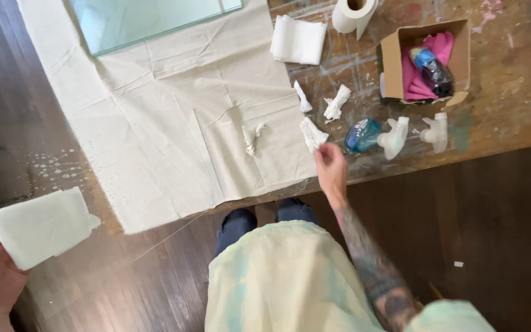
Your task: Cleaning a glass pane using a spray bottle and paper towels on a workbench
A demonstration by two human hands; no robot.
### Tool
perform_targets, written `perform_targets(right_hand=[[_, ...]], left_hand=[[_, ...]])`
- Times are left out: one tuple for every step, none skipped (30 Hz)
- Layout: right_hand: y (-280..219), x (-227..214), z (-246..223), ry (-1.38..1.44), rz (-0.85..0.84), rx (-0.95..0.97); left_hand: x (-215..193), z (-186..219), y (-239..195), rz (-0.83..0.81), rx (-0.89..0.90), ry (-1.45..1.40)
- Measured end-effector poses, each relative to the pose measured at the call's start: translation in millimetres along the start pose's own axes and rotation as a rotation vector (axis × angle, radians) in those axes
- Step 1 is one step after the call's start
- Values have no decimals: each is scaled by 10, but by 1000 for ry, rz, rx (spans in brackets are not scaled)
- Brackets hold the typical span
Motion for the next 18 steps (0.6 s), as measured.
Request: perform_targets(right_hand=[[287, 87, 17, 1, 0, 0], [571, 140, -4, -25, 71, -78], [839, 199, -20, -51, 141, -155], [1124, 228, 20, -50, 139, -154], [1402, 231, 114, -69, 235, -35], [1665, 243, 205, -89, 329, 85], [1877, 275, 527, -87, 324, 85], [2077, 292, 830, -198, 364, 85], [2296, 320, 1106, -307, 405, 83], [2324, 302, 1103, -303, 401, 80], [2341, 262, 1082, -309, 408, 23], [2350, 230, 1060, -315, 416, -35], [2380, 247, 1057, -317, 408, -37], [2405, 264, 1091, 37, 398, -29], [2445, 277, 1111, 390, 383, -19], [2171, 303, 811, 387, 379, -21], [1903, 434, 577, 615, 217, 118], [1600, 588, 322, 836, 51, 261]], left_hand=[[-39, -46, 22, 1, 1, 1], [-83, -95, 44, 10, -1, 16], [-134, -149, 52, 21, -5, 31], [-45, -59, 14, 23, -6, 33], [42, 40, -29, 2, 2, 13], [124, 140, -70, -18, 10, -6], [269, 282, -128, -13, 10, -5], [395, 406, -186, 12, -31, 7], [518, 541, -234, 37, -70, 17], [593, 659, -266, 43, -67, 16], [656, 730, -303, 73, -123, 24], [710, 799, -340, 103, -180, 31], [762, 872, -361, 109, -184, 28], [816, 939, -379, 99, -196, -3], [875, 1014, -375, 86, -205, -35], [852, 1004, -359, 88, -207, -39], [813, 978, -351, 103, -226, -49], [760, 945, -345, 117, -246, -59]])
Point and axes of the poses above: each hand's wrist, its own y-axis towards the middle knuckle, its own x-axis out of the palm, z = x × y, the point moved 5 cm from there along y, towards the middle knuckle, and after that the axes turned 3 degrees about y, right-handed, at the moved point
